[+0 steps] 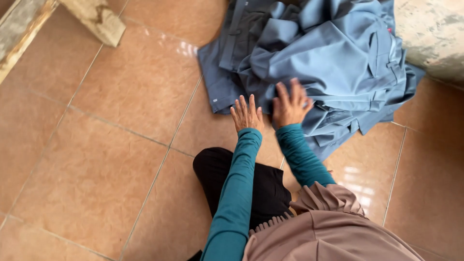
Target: The person sits on a tiled floor and folds several pairs of light blue trousers by hand. They lay each pair flat, fold the legs inward, then fold the garment into a compact rectangle, and place it on a growing stack to the left.
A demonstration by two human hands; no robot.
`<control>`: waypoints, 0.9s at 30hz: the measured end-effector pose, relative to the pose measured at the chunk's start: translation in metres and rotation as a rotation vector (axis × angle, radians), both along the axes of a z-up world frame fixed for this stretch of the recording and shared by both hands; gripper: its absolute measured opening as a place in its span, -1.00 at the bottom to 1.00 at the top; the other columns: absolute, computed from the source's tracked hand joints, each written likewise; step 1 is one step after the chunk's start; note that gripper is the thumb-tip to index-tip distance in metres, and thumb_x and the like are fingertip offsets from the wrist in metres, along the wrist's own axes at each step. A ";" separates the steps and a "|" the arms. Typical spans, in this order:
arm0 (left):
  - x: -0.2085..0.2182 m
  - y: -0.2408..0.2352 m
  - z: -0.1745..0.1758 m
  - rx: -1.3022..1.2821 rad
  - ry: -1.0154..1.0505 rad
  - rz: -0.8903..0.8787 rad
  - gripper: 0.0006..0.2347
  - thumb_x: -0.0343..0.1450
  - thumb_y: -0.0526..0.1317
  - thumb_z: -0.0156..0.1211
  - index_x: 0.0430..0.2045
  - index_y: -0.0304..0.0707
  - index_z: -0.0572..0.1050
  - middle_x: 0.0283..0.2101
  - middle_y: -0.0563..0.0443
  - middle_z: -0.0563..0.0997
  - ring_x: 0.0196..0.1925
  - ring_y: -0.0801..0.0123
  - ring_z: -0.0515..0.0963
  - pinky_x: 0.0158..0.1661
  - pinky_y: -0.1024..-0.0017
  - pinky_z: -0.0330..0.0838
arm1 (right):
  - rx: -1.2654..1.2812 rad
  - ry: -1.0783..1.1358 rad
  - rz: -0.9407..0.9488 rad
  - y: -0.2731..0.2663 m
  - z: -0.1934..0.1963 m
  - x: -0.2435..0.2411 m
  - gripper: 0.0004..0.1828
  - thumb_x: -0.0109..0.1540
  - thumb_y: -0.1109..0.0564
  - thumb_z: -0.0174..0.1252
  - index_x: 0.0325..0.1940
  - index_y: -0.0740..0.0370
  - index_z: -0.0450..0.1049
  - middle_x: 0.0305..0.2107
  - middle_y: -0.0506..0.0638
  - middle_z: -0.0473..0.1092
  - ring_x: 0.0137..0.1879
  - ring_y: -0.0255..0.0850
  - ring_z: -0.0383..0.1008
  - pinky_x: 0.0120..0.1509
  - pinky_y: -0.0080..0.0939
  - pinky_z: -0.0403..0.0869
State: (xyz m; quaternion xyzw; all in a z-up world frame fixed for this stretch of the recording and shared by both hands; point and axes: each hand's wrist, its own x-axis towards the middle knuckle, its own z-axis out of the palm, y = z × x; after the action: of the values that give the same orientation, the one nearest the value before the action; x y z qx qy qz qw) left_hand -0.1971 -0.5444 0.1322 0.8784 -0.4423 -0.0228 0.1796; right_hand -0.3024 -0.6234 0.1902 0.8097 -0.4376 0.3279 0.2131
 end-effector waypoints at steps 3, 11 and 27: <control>-0.018 -0.025 -0.003 -0.009 0.136 -0.054 -0.49 0.57 0.14 -0.29 0.46 0.14 0.01 0.45 -0.11 0.23 0.48 0.06 0.24 0.44 -0.08 -0.08 | 0.164 -0.007 -0.209 -0.038 0.056 -0.034 0.26 -0.20 0.14 0.71 0.53 -0.15 0.27 0.46 0.41 -0.07 0.53 0.40 -0.13 0.38 0.54 -0.12; -0.006 -0.043 -0.033 -0.380 1.512 0.106 -0.34 0.46 0.37 -0.04 0.38 0.07 0.19 0.27 -0.05 0.50 0.36 0.14 0.42 0.45 0.08 -0.02 | 0.242 -0.123 -0.089 -0.091 -0.063 -0.033 -0.29 -0.06 0.26 0.02 0.10 -0.36 0.51 -0.25 -0.27 0.50 -0.01 -0.23 0.47 0.36 0.15 0.14; 0.184 0.050 -0.027 -1.066 1.303 0.891 -0.35 0.48 -0.22 0.39 0.42 -0.20 0.08 0.47 -0.29 0.13 0.50 -0.31 0.07 0.33 -0.37 0.08 | 1.128 -0.584 0.934 0.040 0.098 0.044 -0.56 0.30 0.25 -0.02 0.22 0.04 0.56 0.12 0.20 0.48 0.26 0.24 0.46 0.29 0.21 0.43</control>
State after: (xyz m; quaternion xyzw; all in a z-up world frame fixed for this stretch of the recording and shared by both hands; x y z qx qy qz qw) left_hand -0.0127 -0.4941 0.1048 0.5834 0.1680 -0.2327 0.7597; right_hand -0.2588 -0.5833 0.2883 0.7765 -0.1908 0.3113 -0.5135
